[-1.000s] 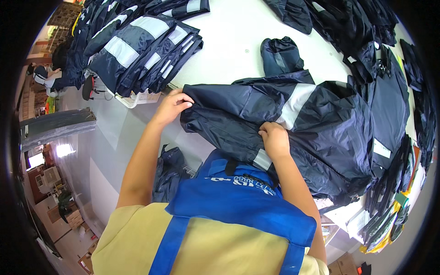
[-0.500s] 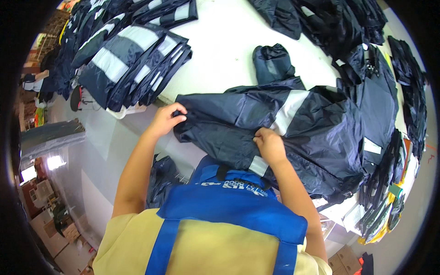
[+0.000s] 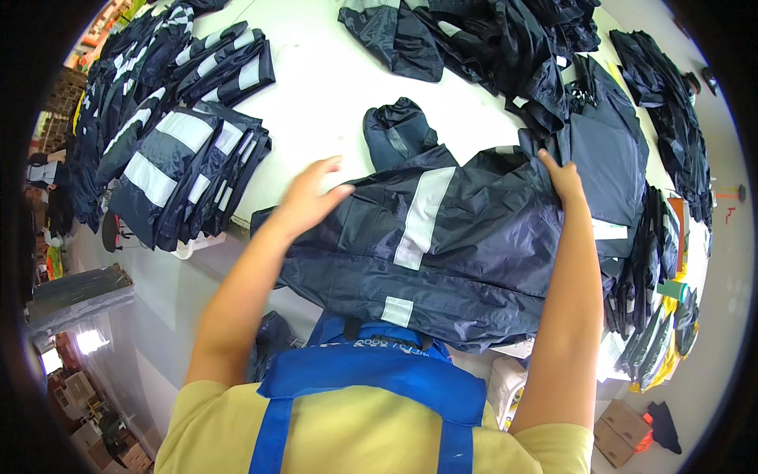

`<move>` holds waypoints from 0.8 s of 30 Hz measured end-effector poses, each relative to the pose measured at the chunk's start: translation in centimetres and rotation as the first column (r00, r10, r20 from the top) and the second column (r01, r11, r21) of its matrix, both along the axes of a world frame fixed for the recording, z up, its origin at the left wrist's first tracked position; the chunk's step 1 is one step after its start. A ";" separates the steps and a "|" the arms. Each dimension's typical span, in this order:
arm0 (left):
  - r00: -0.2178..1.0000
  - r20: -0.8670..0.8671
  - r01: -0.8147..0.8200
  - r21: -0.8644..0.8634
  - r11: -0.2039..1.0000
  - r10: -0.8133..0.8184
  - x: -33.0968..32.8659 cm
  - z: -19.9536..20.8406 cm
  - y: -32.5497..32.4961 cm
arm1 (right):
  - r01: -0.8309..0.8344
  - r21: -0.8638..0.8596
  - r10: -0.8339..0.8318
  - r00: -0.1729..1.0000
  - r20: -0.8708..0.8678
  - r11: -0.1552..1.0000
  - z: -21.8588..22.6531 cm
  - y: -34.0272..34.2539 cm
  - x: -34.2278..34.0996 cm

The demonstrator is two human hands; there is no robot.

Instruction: The person folds dark-colored jackets with reflective stripes on a white table. They smooth the fabric, fold the sleeves inward, fold the body in half, and place the finished jacket into a small black pouch before stacking it with others.

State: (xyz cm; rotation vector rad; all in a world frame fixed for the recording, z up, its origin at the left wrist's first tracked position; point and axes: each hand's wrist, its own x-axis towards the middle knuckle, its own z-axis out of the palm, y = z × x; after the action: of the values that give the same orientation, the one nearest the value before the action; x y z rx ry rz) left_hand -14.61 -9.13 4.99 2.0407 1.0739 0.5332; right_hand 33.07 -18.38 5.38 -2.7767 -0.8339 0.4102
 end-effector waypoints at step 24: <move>0.621 0.756 0.363 -0.512 0.778 0.207 -0.8 19.6 8.4 | 0.451 0.881 -0.196 0.885 -0.422 0.140 6.1 -33.0 -1.1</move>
State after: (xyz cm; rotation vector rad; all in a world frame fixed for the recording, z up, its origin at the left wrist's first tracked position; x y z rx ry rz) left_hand -15.39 -0.69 24.55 1.0266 0.4772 0.7895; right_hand 31.92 -51.40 11.43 -1.5148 -0.1832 0.0065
